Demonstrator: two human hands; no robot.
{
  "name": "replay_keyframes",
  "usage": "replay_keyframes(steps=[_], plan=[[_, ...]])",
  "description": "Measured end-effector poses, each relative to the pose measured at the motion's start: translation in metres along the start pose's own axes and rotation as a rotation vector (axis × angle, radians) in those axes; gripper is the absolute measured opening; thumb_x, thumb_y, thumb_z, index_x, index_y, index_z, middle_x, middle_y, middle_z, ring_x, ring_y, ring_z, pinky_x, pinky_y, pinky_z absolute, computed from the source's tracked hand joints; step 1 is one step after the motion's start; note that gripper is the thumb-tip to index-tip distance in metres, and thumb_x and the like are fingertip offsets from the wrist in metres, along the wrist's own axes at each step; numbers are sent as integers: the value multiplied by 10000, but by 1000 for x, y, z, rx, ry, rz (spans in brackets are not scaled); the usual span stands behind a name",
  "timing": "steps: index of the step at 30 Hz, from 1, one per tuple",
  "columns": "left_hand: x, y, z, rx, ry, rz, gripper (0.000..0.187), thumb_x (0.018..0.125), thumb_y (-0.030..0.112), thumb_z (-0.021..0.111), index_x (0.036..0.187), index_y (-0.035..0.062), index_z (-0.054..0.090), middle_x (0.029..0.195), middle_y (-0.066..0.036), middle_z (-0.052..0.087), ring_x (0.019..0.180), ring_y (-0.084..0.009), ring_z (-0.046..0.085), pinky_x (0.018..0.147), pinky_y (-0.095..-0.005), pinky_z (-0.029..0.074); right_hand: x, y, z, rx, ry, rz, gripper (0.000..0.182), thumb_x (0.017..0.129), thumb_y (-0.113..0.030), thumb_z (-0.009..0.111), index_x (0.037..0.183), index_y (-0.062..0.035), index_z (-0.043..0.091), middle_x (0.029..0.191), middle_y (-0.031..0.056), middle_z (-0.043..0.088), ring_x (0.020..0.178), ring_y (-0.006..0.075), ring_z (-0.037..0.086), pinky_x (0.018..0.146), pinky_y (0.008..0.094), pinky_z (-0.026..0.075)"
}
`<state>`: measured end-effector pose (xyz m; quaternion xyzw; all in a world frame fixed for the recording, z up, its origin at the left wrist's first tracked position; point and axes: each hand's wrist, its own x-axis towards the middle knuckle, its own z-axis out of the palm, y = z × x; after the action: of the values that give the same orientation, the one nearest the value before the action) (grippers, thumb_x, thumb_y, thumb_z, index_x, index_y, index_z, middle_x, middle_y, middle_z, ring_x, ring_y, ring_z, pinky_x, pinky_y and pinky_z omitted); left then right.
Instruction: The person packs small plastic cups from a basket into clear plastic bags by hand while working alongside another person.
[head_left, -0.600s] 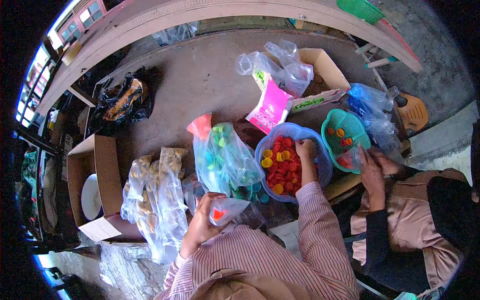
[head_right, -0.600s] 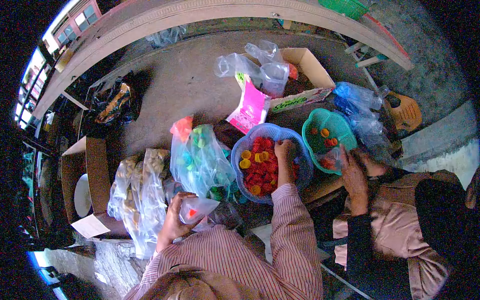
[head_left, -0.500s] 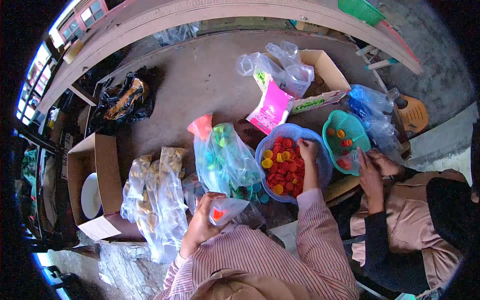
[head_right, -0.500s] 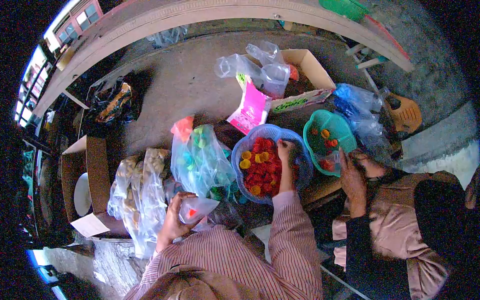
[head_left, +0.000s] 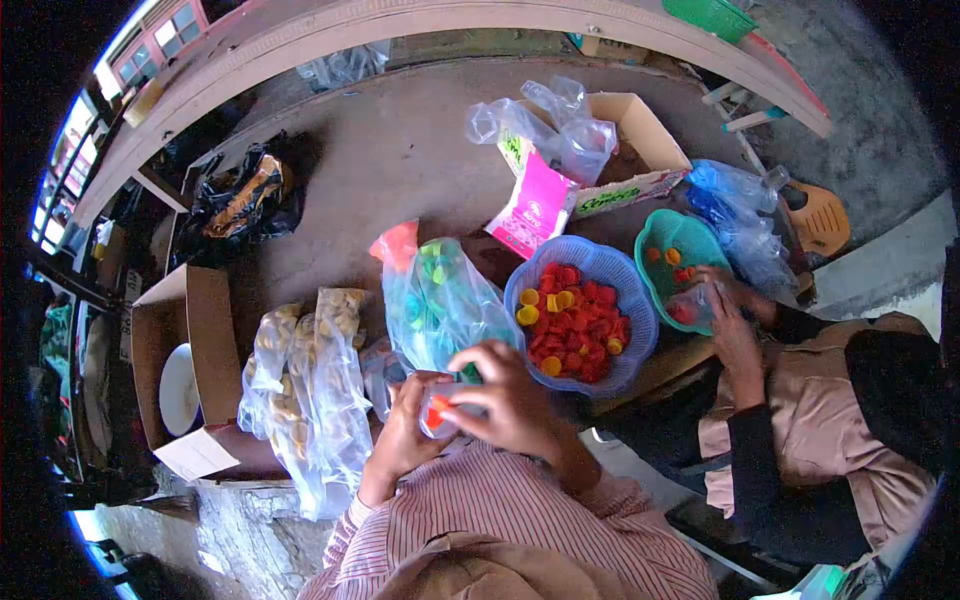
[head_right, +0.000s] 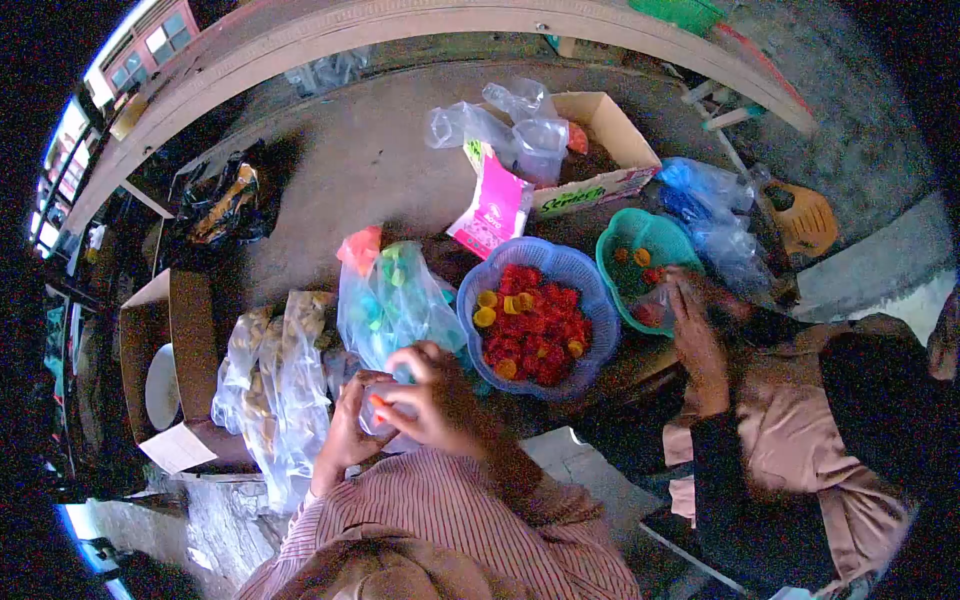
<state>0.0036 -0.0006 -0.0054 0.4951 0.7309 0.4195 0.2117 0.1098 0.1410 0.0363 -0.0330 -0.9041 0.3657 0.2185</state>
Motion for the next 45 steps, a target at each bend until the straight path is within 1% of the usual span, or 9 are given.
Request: replay_keyframes(steps=[5,9,11,15,22,36,39,41,45], plan=[[-2,3,-3,-41,-44,26,628,542,95,717,1110,43,454,1070,-113,491,1044,-265,459,893,-358,266,-10,-1,26,-174,-75,5,209,688,-248,656,742,-48,636,1223,134,429,1104,316,384,940,405,286],[-4,1,-3,-25,4,-21,628,535,90,731,1100,46,462,1041,-103,508,1017,-251,471,875,-337,274,-6,60,-18,161,303,154,99,723,-121,638,762,-36,604,909,98,583,858,212,557,741,319,437],[-4,0,-3,-24,9,-12,625,534,90,734,1096,46,465,1036,-100,512,1010,-248,474,873,-335,275,-12,104,-39,123,495,520,113,767,-103,578,834,-17,606,758,93,589,658,200,573,621,290,461],[0,3,-4,-23,-7,5,614,537,94,736,1090,47,473,1038,-101,512,1001,-247,476,873,-333,274,-59,235,-49,-415,392,603,179,738,-148,608,877,-36,618,772,139,609,713,254,596,657,334,472],[-1,0,-5,-29,-6,-15,612,546,101,732,1097,46,473,1040,-105,510,1002,-256,476,884,-343,269,-58,259,-42,-531,45,733,283,676,-171,676,919,-40,614,851,144,626,796,284,606,716,357,476],[-3,4,-5,-37,-9,5,601,557,93,729,1096,46,467,1052,-101,509,1017,-250,482,888,-342,272,-93,227,-53,452,527,637,303,829,-131,556,1093,10,506,966,93,601,889,150,572,786,255,439],[-4,6,-5,-20,-14,10,601,556,85,725,1097,45,465,1053,-102,509,1025,-251,476,889,-337,270,-87,202,-53,505,648,820,295,834,-147,553,1084,0,505,974,92,591,894,142,558,807,260,430],[-5,7,-4,-23,-10,11,601,556,83,723,1097,45,465,1052,-103,508,1028,-251,474,890,-336,269,-84,193,-45,431,854,696,234,804,-124,589,999,-9,532,913,88,598,847,144,573,773,260,448],[-6,8,-4,-18,3,3,597,558,78,718,1098,45,465,1047,-107,507,1029,-253,472,890,-341,268,-40,78,-40,639,697,468,209,753,-49,607,945,-17,533,947,82,582,885,152,557,788,288,437]])
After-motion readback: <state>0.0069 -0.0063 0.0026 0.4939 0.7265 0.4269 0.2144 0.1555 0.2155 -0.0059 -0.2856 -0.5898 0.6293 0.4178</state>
